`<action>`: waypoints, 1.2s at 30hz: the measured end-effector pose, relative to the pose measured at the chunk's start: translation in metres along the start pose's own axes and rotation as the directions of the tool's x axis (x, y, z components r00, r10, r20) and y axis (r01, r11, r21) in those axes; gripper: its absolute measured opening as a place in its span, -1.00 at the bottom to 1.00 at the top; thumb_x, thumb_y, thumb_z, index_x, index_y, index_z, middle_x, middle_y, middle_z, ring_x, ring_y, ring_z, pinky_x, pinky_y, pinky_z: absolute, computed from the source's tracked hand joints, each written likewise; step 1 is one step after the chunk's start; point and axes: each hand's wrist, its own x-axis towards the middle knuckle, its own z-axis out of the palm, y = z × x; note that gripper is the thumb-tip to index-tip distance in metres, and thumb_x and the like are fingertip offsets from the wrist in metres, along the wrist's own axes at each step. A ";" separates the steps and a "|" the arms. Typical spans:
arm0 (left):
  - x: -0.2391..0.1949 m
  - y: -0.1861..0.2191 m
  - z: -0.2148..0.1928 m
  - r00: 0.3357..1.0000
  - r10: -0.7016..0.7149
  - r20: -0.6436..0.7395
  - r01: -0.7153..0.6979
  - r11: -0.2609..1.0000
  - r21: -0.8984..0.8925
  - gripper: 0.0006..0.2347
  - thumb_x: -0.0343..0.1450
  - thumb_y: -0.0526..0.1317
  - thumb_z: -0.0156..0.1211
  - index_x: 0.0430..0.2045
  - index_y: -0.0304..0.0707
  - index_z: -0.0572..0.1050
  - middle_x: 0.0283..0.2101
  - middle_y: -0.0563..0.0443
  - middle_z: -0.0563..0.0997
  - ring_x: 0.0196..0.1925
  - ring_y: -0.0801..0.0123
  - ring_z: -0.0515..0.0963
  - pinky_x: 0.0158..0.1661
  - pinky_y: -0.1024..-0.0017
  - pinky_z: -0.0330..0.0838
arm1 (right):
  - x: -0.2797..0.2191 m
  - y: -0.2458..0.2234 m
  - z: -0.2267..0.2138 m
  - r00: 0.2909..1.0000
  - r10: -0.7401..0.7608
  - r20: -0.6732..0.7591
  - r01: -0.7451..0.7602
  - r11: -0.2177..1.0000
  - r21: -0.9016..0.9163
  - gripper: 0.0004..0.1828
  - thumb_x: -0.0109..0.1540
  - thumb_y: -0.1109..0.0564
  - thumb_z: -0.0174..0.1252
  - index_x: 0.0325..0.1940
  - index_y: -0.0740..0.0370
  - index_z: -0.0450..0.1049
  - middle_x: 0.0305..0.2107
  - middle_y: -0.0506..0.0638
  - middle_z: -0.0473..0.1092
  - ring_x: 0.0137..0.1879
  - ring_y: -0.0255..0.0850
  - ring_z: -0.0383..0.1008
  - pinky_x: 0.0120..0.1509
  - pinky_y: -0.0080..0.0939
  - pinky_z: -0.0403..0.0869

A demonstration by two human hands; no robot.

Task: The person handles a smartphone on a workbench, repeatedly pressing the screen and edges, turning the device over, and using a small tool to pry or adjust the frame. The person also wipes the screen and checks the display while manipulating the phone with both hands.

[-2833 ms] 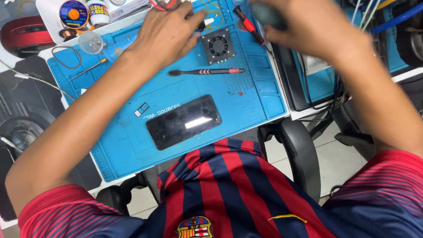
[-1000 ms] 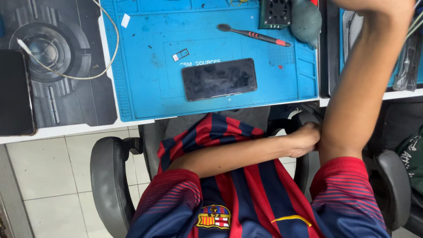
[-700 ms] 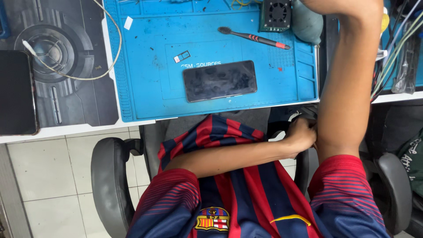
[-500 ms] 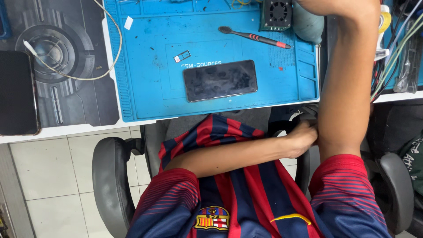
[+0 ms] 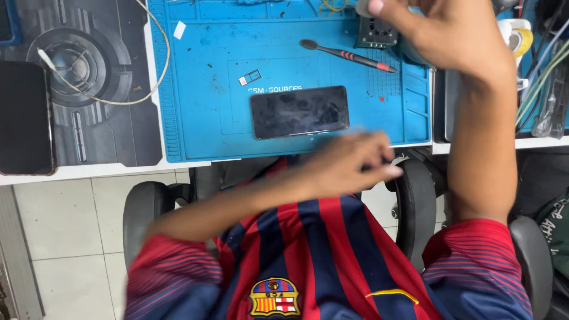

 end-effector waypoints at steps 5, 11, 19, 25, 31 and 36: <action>-0.022 0.020 -0.125 0.998 0.009 -0.061 0.038 0.693 0.720 -0.19 0.13 0.10 0.51 0.13 -0.58 0.32 0.15 -0.26 0.41 0.21 -0.05 0.31 0.06 -0.04 0.27 | -0.018 -0.008 0.021 0.993 0.108 0.057 -0.121 0.833 0.540 -0.88 0.42 0.30 0.26 0.00 0.36 0.45 -0.16 -0.02 0.50 0.01 -0.36 0.56 0.21 -0.37 0.55; -0.028 0.027 -0.142 0.990 -0.109 -0.087 0.138 0.695 0.706 -0.11 0.10 0.03 0.58 0.20 -0.64 0.28 0.06 -0.27 0.37 0.16 -0.02 0.30 0.13 -0.03 0.17 | -0.043 0.008 0.065 0.956 0.289 0.058 -0.283 0.844 0.455 -0.76 0.35 0.36 0.27 0.10 0.39 0.49 -0.12 0.04 0.53 0.02 -0.33 0.56 0.10 -0.38 0.52; -0.033 0.025 -0.152 0.996 -0.013 -0.084 0.070 0.684 0.727 -0.45 0.22 -0.10 0.51 0.05 -0.40 0.51 0.01 -0.15 0.38 -0.07 0.14 0.51 -0.02 0.17 0.35 | -0.066 -0.013 0.092 0.893 0.425 -0.146 -0.214 0.689 0.693 -0.90 0.33 0.39 0.21 -0.09 0.40 0.45 -0.15 0.08 0.50 0.02 -0.24 0.58 0.18 -0.26 0.58; -0.044 0.022 -0.152 0.972 0.190 -0.138 -0.033 0.695 0.718 -0.57 0.36 -0.12 0.41 0.09 -0.31 0.52 -0.18 0.06 0.49 -0.15 0.27 0.55 -0.16 0.29 0.41 | -0.075 -0.029 0.101 0.915 0.224 -0.335 0.005 0.825 0.565 -0.97 0.43 0.44 0.17 -0.08 0.49 0.45 -0.17 0.19 0.45 0.00 -0.08 0.60 0.22 -0.12 0.66; -0.045 0.018 -0.151 0.946 0.283 -0.156 -0.083 0.680 0.729 -0.60 0.38 -0.17 0.40 0.11 -0.22 0.53 -0.22 0.12 0.53 -0.18 0.32 0.52 -0.22 0.32 0.44 | -0.080 -0.033 0.097 0.934 0.153 -0.323 -0.024 0.929 0.369 -0.96 0.39 0.42 0.20 -0.16 0.49 0.48 -0.21 0.23 0.51 -0.09 -0.04 0.65 0.04 -0.18 0.65; -0.046 0.017 -0.153 0.956 0.258 -0.143 -0.086 0.708 0.701 -0.62 0.39 -0.19 0.41 0.10 -0.23 0.53 -0.23 0.12 0.53 -0.19 0.33 0.52 -0.22 0.32 0.44 | -0.082 -0.037 0.095 0.939 0.163 -0.302 -0.040 0.926 0.374 -0.96 0.39 0.41 0.21 -0.15 0.48 0.49 -0.21 0.22 0.51 -0.08 -0.05 0.65 0.05 -0.18 0.66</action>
